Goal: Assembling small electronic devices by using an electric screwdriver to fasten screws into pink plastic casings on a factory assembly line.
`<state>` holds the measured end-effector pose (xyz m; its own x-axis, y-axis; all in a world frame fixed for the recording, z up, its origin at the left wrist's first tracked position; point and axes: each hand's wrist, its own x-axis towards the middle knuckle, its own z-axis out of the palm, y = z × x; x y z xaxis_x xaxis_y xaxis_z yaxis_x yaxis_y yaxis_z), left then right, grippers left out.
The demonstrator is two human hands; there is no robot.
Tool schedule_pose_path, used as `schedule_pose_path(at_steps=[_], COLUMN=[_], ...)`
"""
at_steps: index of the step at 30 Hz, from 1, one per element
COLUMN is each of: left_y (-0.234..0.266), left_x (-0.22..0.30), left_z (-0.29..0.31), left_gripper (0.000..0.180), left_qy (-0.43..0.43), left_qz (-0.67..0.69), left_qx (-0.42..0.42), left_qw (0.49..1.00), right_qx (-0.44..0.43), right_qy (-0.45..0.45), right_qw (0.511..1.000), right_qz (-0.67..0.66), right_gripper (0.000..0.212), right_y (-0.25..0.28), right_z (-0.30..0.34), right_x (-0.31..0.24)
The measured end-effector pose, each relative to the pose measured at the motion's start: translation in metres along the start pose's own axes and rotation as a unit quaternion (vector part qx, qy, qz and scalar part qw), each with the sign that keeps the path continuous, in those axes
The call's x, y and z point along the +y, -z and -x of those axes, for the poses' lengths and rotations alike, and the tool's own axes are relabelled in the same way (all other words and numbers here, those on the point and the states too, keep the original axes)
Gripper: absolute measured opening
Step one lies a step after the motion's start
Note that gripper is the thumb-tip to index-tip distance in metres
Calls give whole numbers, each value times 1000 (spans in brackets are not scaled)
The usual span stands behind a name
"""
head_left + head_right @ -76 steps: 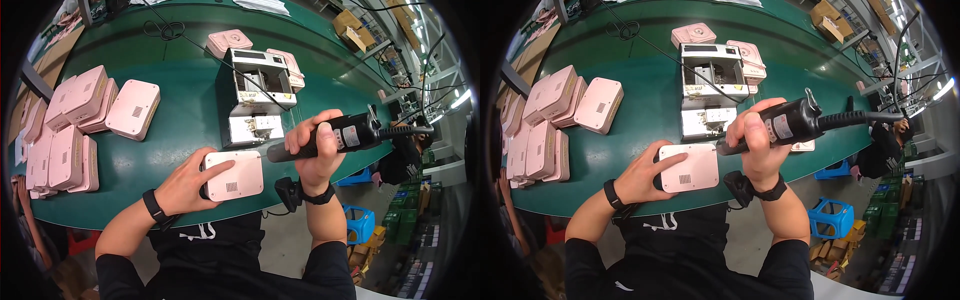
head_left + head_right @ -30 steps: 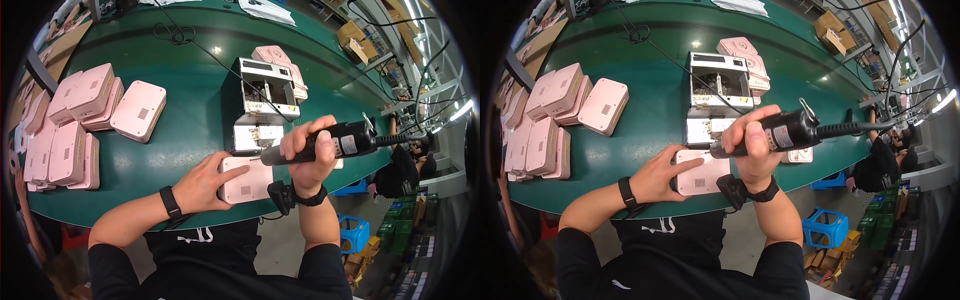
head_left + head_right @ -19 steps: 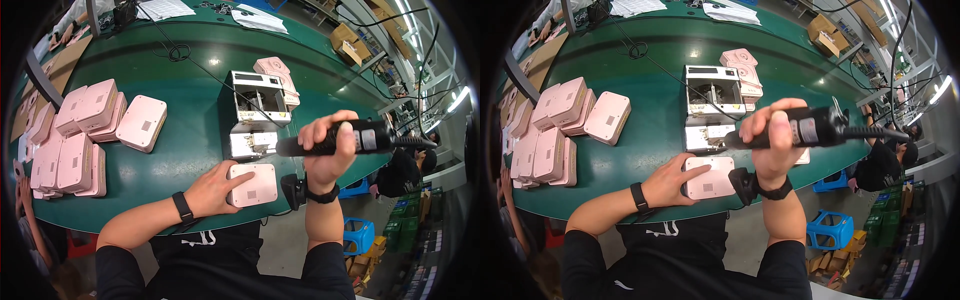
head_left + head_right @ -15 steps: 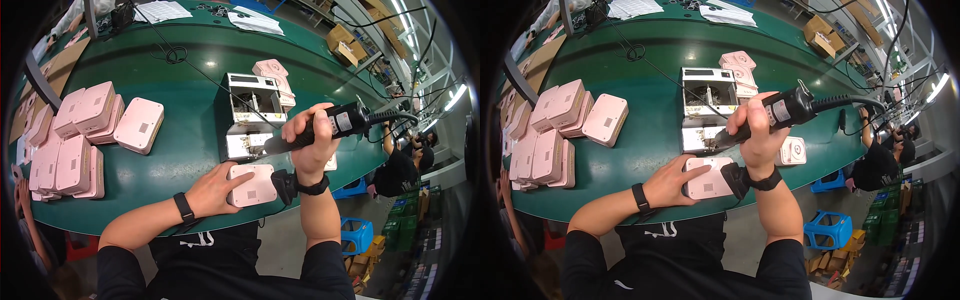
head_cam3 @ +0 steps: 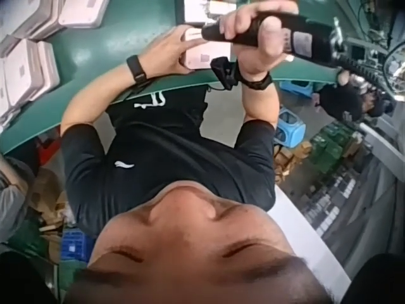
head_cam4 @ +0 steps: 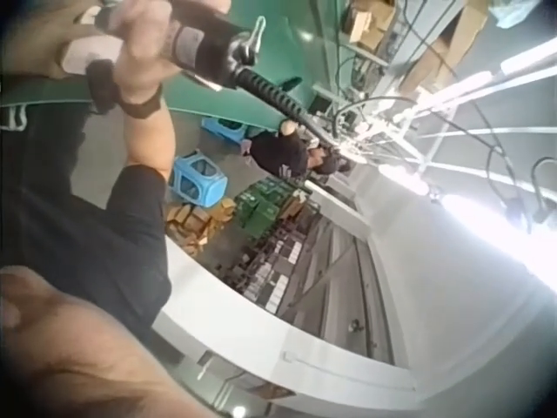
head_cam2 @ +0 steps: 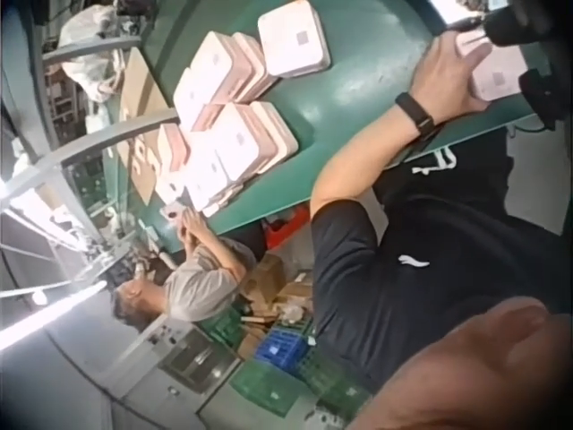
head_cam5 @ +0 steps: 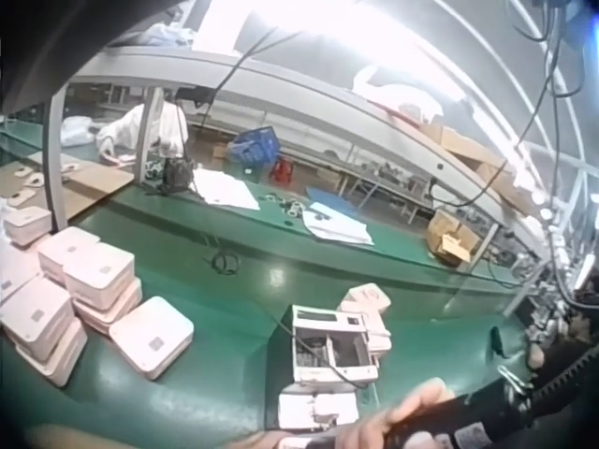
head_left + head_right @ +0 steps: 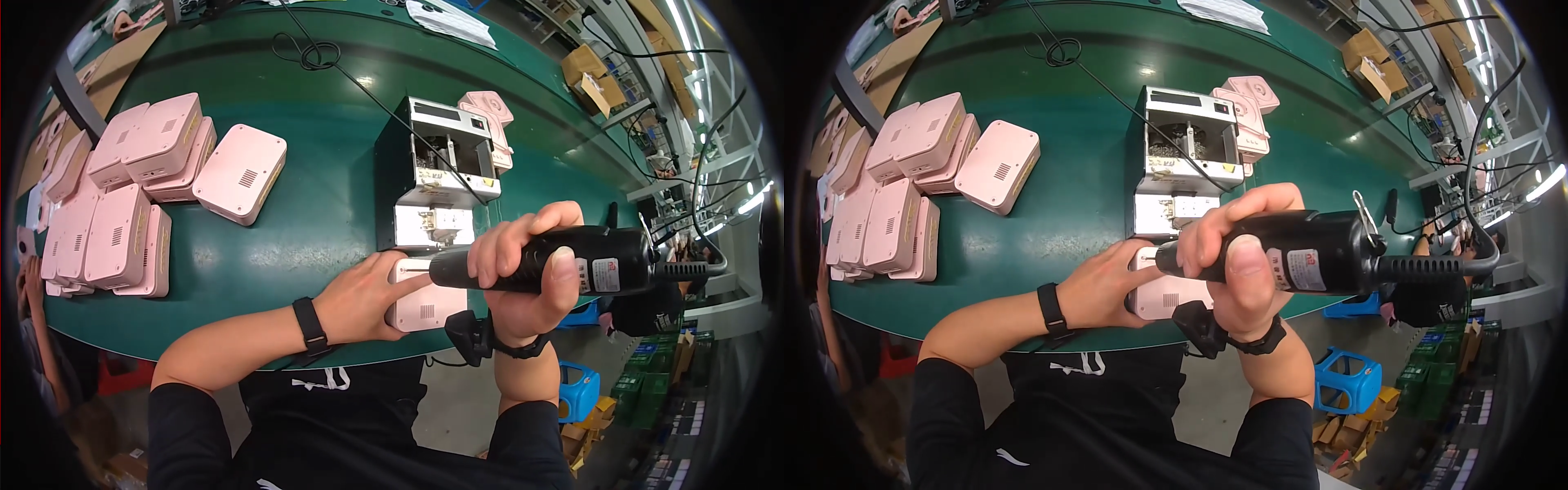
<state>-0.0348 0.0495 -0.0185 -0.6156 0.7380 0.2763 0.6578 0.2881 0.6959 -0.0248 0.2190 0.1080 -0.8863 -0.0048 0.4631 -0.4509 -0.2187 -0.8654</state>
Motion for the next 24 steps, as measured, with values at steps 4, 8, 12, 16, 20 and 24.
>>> schedule_pose_path(at_steps=[4,8,12,16,20,24], left_y=[-3,-2,-1,2,1,15], left_x=[1,-4,-4,-6,-1,4], left_z=[1,-1,-3,-2,0,11], left_gripper=[75,69,69,72,78,81], left_qy=[-1,-1,-4,-14,-22,15], left_qz=[11,22,14,10,7,7], left_qx=[4,17,12,4,0,-35], left_qw=[1000,1000,1000,1000,1000,999], right_qx=[-18,-15,0,4,45,103], right_qy=[-17,-28,-31,-17,1,58], right_qw=[1000,999,1000,1000,999,993], right_qz=[11,6,-2,21,24,15], right_gripper=[35,35,35,33,31,26], right_y=[-3,-5,-2,-11,-11,15], right_z=[7,0,2,5,5,5], right_x=[12,19,19,27,7,-17])
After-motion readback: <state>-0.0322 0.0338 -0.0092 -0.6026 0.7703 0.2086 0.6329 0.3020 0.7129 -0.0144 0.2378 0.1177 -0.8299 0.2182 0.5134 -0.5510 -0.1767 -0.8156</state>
